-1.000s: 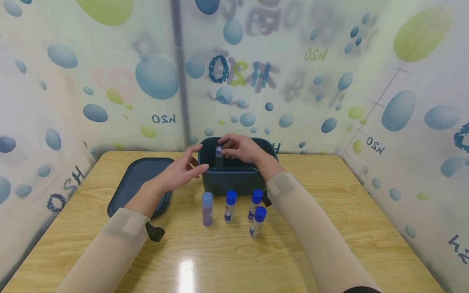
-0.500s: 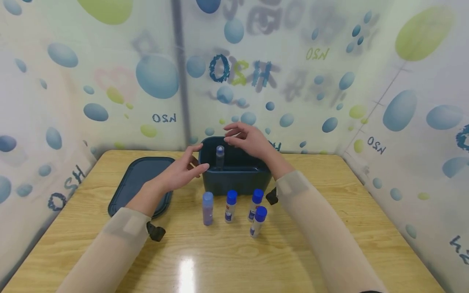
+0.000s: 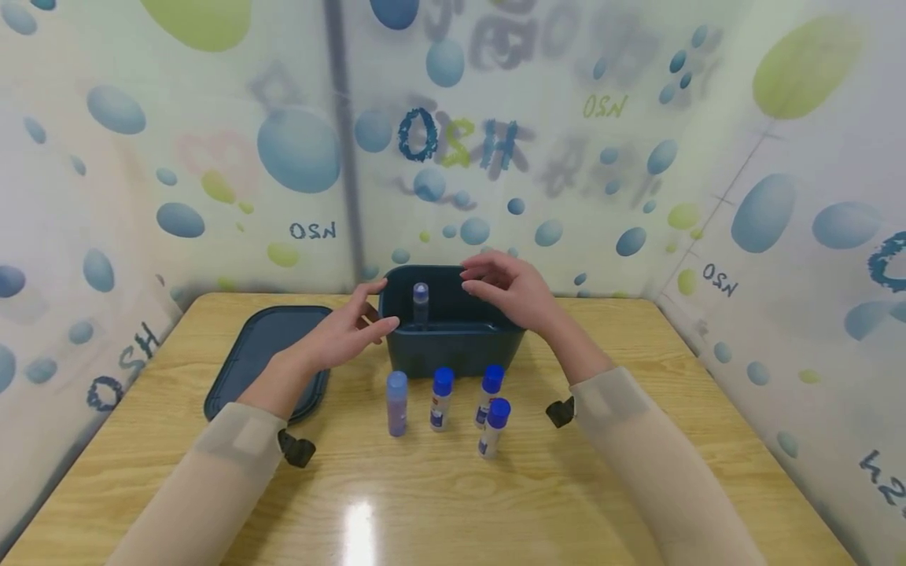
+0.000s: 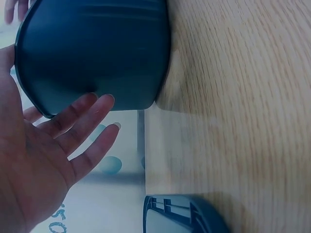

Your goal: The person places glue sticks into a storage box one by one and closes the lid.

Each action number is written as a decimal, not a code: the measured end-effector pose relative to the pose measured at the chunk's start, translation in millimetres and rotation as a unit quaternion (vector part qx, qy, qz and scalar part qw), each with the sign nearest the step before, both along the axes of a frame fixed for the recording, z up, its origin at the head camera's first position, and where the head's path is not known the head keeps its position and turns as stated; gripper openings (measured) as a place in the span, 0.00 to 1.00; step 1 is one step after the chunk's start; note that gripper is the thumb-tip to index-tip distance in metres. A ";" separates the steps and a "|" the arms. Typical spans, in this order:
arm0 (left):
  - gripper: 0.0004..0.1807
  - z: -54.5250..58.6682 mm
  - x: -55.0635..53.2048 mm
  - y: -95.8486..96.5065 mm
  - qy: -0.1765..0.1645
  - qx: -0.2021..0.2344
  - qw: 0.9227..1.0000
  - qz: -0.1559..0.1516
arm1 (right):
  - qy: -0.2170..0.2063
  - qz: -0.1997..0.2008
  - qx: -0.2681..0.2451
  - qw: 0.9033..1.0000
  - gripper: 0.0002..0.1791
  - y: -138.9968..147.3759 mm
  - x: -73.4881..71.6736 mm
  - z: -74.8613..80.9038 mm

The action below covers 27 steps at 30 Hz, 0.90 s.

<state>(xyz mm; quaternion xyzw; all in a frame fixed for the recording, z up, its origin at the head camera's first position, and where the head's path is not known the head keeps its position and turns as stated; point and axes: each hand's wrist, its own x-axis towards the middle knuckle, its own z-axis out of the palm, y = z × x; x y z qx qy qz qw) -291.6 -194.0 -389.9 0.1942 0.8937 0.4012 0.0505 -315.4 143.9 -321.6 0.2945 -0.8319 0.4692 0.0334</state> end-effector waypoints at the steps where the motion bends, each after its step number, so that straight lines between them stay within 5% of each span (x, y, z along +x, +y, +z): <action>1: 0.47 -0.1 -0.4 0.0 0.000 0.000 1.000 -0.001 | -0.002 -0.003 -0.001 1.000 0.19 3.8 3.6 -0.2; 11: 0.48 0.8 -1.0 0.5 0.000 -0.003 1.000 -0.004 | -0.020 -0.014 0.025 0.999 0.18 42.4 44.8 -10.4; 27: 0.47 0.4 0.4 0.7 0.001 -0.001 1.000 -0.001 | -0.024 0.026 0.032 0.999 0.16 67.2 97.5 -34.1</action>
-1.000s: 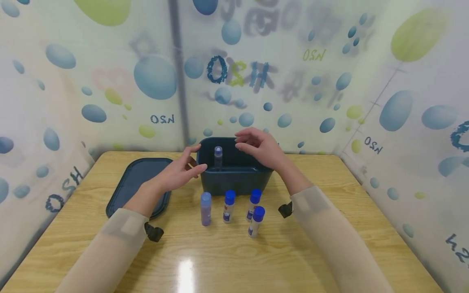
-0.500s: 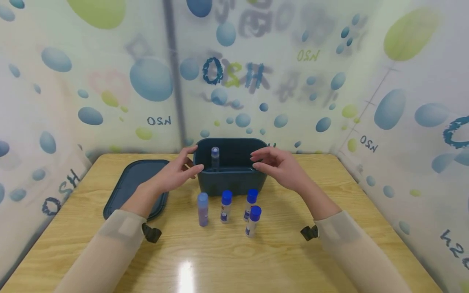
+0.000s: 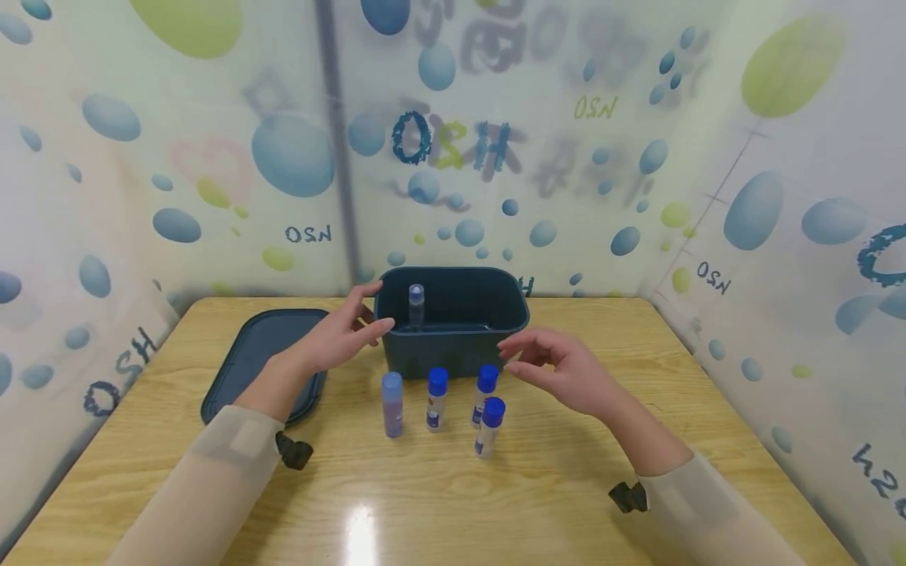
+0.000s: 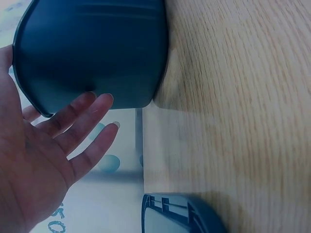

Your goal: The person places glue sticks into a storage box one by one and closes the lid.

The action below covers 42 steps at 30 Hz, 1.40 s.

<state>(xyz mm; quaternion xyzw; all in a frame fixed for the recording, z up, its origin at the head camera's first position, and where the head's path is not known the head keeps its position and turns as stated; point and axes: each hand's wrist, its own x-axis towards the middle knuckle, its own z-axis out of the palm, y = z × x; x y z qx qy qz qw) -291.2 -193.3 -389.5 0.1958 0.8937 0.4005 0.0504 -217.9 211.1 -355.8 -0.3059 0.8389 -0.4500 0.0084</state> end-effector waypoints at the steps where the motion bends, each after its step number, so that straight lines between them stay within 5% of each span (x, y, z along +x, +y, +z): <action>1: 0.47 0.2 -0.1 0.0 0.000 -0.001 1.000 0.000 | 0.004 0.002 0.002 1.000 0.16 0.9 3.6 -0.8; 8: 0.47 2.0 -1.8 -0.6 0.001 -0.006 1.000 0.003 | 0.006 0.028 0.030 0.999 0.18 2.8 25.4 -7.1; 16: 0.47 2.3 -1.4 -0.9 0.003 -0.009 1.000 0.005 | -0.020 0.081 0.039 0.996 0.20 -0.9 30.7 -16.9; 33: 0.47 2.0 0.4 -0.3 -0.004 0.003 1.000 0.001 | -0.050 0.064 0.056 0.995 0.19 -3.8 30.3 -29.2; 42: 0.47 -0.4 -1.4 -0.7 -0.006 0.002 1.000 -0.001 | -0.013 0.074 0.047 0.996 0.17 -2.8 34.5 -32.0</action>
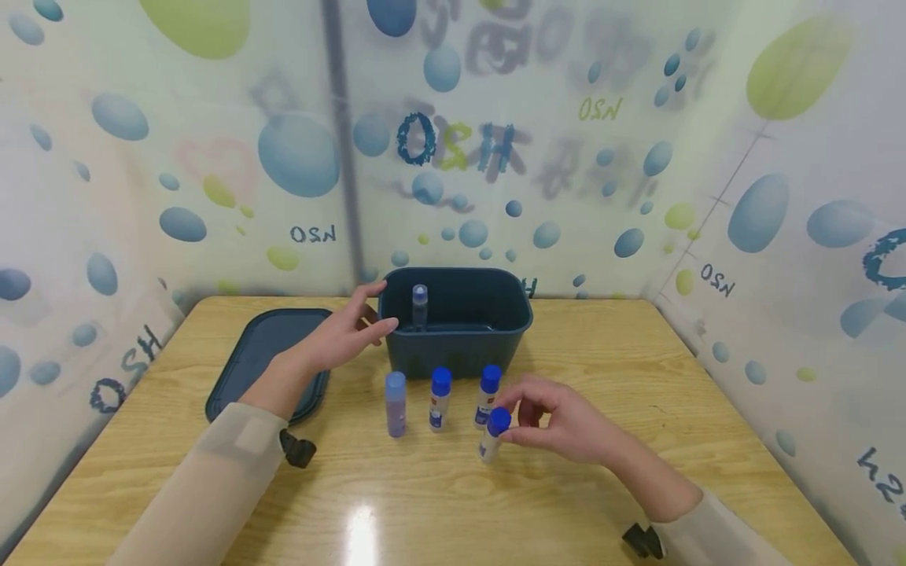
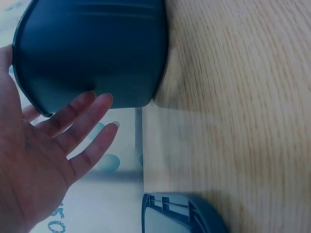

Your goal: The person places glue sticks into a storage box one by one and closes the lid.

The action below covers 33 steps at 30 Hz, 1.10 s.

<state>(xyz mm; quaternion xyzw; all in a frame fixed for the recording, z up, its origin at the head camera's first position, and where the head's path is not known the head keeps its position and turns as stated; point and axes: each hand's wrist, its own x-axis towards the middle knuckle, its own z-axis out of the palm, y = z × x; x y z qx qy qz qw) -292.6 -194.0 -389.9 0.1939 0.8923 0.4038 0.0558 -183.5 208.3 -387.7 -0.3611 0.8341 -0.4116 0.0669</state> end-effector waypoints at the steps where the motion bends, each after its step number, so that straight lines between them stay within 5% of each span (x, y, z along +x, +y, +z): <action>1: 0.48 -0.4 -0.5 -0.1 0.000 -0.001 1.000 0.000 | 0.003 0.002 -0.003 1.000 0.17 0.1 1.0 0.2; 18: 0.47 0.4 0.5 0.3 -0.004 0.000 1.000 0.000 | 0.073 0.028 -0.056 0.995 0.20 1.6 20.5 28.4; 33: 0.48 0.8 0.8 0.6 0.002 -0.004 1.000 -0.001 | 0.142 0.035 -0.102 0.984 0.28 -9.8 16.9 54.8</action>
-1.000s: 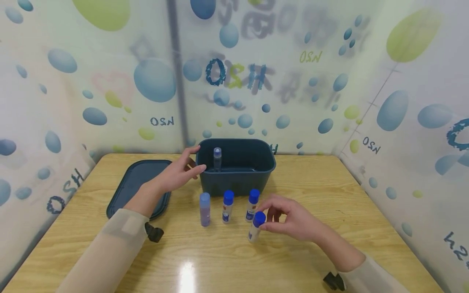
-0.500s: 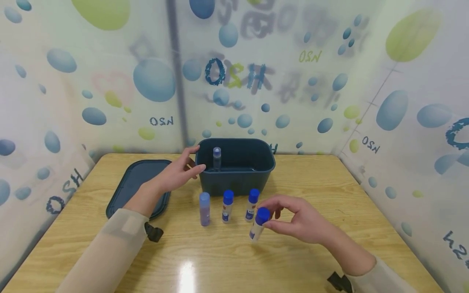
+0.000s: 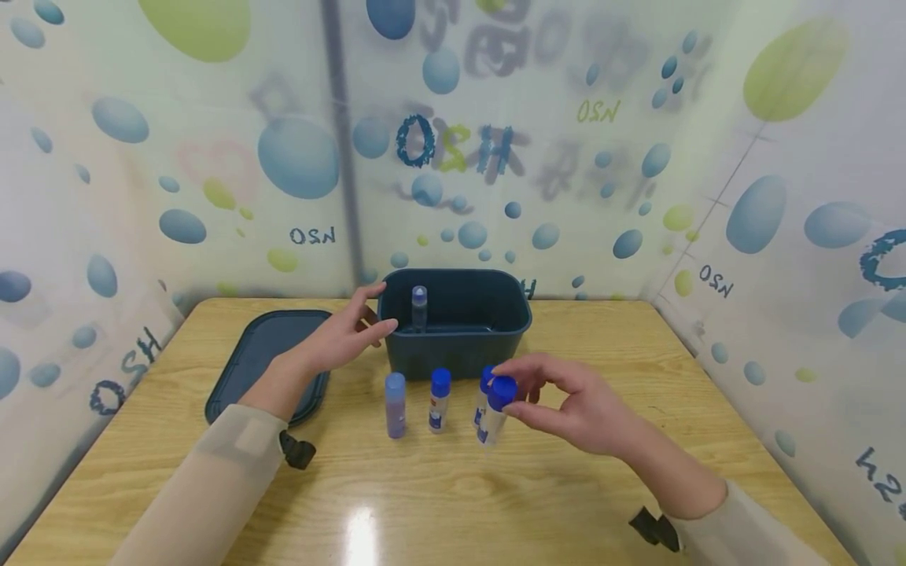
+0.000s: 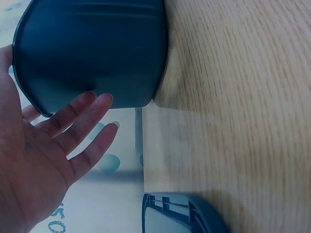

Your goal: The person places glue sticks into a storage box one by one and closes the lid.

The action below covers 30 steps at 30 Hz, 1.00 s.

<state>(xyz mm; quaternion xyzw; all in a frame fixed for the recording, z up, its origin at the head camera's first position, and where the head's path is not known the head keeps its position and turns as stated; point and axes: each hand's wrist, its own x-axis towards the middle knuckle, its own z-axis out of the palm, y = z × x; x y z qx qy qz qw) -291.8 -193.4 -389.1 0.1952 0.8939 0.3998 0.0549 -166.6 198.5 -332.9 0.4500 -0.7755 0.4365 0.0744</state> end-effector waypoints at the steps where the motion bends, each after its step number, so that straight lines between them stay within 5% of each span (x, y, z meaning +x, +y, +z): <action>1: 0.48 -0.2 0.0 -0.1 0.000 0.000 1.000 0.000 | 0.005 0.000 -0.001 1.000 0.28 -1.2 -1.0 3.3; 18: 0.47 -0.7 0.9 0.6 0.005 0.007 1.000 0.001 | 0.090 -0.029 -0.065 0.993 0.21 -24.8 -29.5 53.1; 30: 0.47 -3.6 0.0 0.6 0.004 0.016 1.000 -0.002 | 0.067 -0.097 -0.102 0.988 0.25 -28.6 -69.6 71.0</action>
